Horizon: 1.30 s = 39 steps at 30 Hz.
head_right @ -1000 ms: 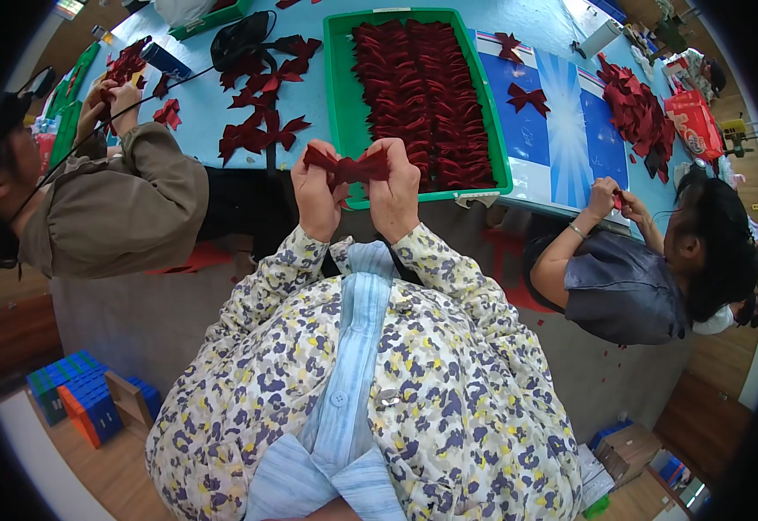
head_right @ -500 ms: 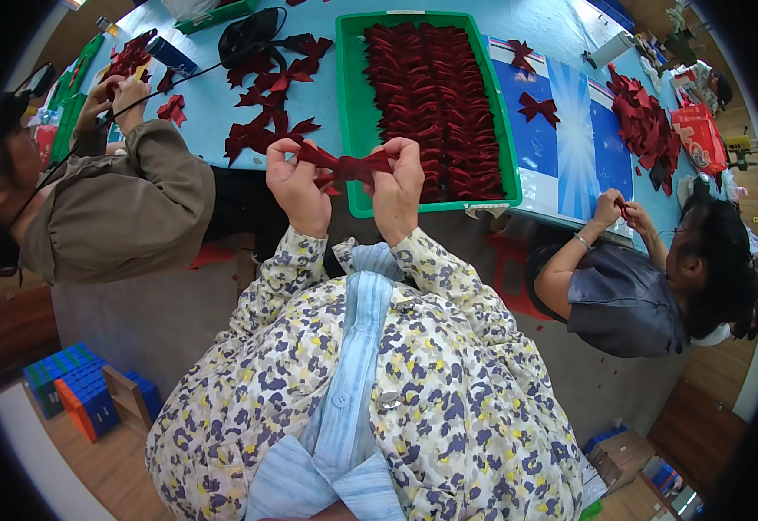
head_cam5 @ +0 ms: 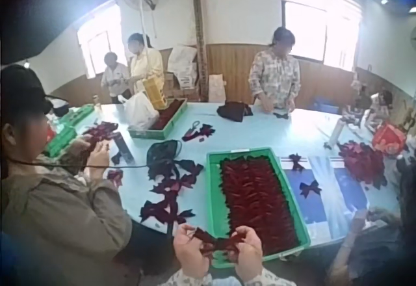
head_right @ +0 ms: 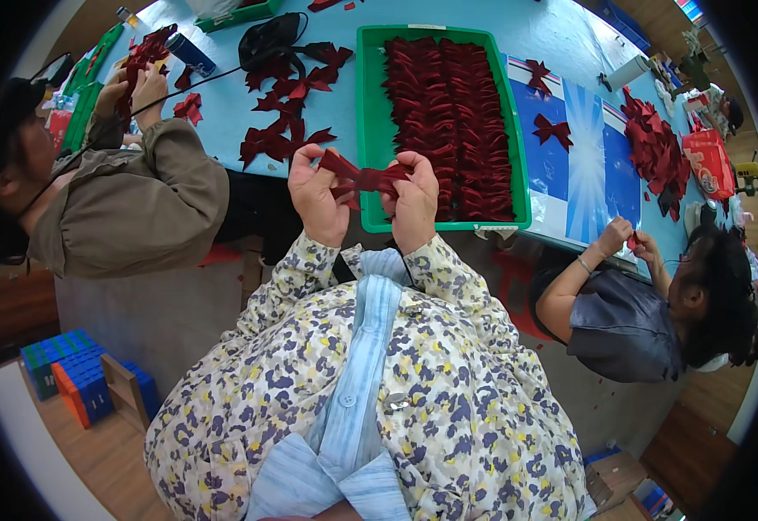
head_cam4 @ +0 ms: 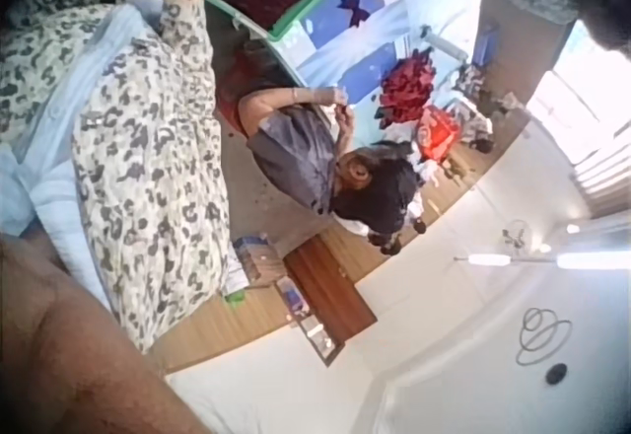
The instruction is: Assembling decorative red bows from ribbons by hand at a factory workstation.
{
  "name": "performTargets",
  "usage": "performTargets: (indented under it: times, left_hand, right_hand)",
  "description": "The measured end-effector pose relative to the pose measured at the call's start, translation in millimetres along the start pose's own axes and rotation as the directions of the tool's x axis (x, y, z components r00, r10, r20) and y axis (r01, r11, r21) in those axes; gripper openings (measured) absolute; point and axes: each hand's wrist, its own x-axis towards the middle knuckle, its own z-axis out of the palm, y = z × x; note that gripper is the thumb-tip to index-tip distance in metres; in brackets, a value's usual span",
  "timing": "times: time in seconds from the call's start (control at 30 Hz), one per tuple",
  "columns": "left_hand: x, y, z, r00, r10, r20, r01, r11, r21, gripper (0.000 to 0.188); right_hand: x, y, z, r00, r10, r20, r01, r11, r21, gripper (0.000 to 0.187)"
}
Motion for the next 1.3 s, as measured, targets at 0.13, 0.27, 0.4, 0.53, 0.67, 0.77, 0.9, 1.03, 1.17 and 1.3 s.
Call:
performTargets:
  times: [0.13, 0.27, 0.4, 0.53, 0.67, 0.77, 0.9, 1.03, 1.17, 1.3]
  left_hand:
    - [0.5, 4.6, -1.2, 0.965, 0.21, 0.155, -0.257, 0.873, 0.415, 0.025]
    - [7.0, 4.1, -6.4, 0.783, 0.506, 0.362, -0.619, 0.578, 0.531, 0.025]
    - [9.0, 10.0, -0.2, 0.64, 0.634, 0.433, -0.749, 0.392, 0.534, 0.024]
    - [14.2, 13.9, 3.0, 0.807, 0.535, 0.249, -0.565, 0.575, 0.592, 0.022]
    - [19.2, 13.6, 17.9, 0.983, 0.176, 0.056, -0.168, 0.978, -0.126, 0.029]
    - [18.9, 11.0, 17.2, 0.999, 0.02, -0.044, -0.028, 0.981, -0.193, 0.022]
    - [29.4, -9.3, -7.4, 0.955, -0.292, -0.042, 0.258, 0.894, -0.366, 0.015]
    - [26.9, -12.9, -9.7, 0.983, -0.186, -0.004, 0.181, 0.962, -0.206, 0.014]
    - [28.9, -16.3, -18.4, 0.998, 0.001, 0.069, -0.018, 0.967, 0.253, 0.013]
    - [28.2, -4.8, -13.7, 0.936, 0.235, 0.262, -0.351, 0.567, 0.745, 0.015]
  right_hand:
    - [3.8, -1.0, -8.5, 0.993, 0.095, 0.065, -0.104, 0.981, 0.164, 0.032]
    - [-0.5, -6.1, 5.7, 0.989, -0.145, 0.041, 0.149, 0.981, -0.127, 0.03]
    - [-1.5, -9.4, 9.9, 0.864, -0.474, 0.168, 0.493, 0.731, -0.472, 0.028]
    - [4.7, -13.9, 18.0, 0.936, -0.346, 0.06, 0.349, 0.891, -0.291, 0.03]
    - [11.0, -20.4, 21.3, 0.992, -0.114, 0.056, 0.112, 0.993, 0.041, 0.03]
    - [17.1, -12.1, 9.6, 0.993, 0.02, 0.12, -0.049, 0.968, 0.248, 0.028]
    - [26.5, -0.7, 1.2, 0.966, 0.162, 0.202, -0.229, 0.897, 0.378, 0.025]
    - [29.4, -5.4, 3.7, 0.993, 0.105, 0.062, -0.113, 0.983, 0.146, 0.022]
    - [35.7, -8.2, 0.9, 0.993, 0.0, 0.122, 0.02, 0.986, -0.164, 0.02]
    - [36.3, -6.5, 4.2, 0.978, -0.121, 0.172, 0.178, 0.912, -0.369, 0.015]
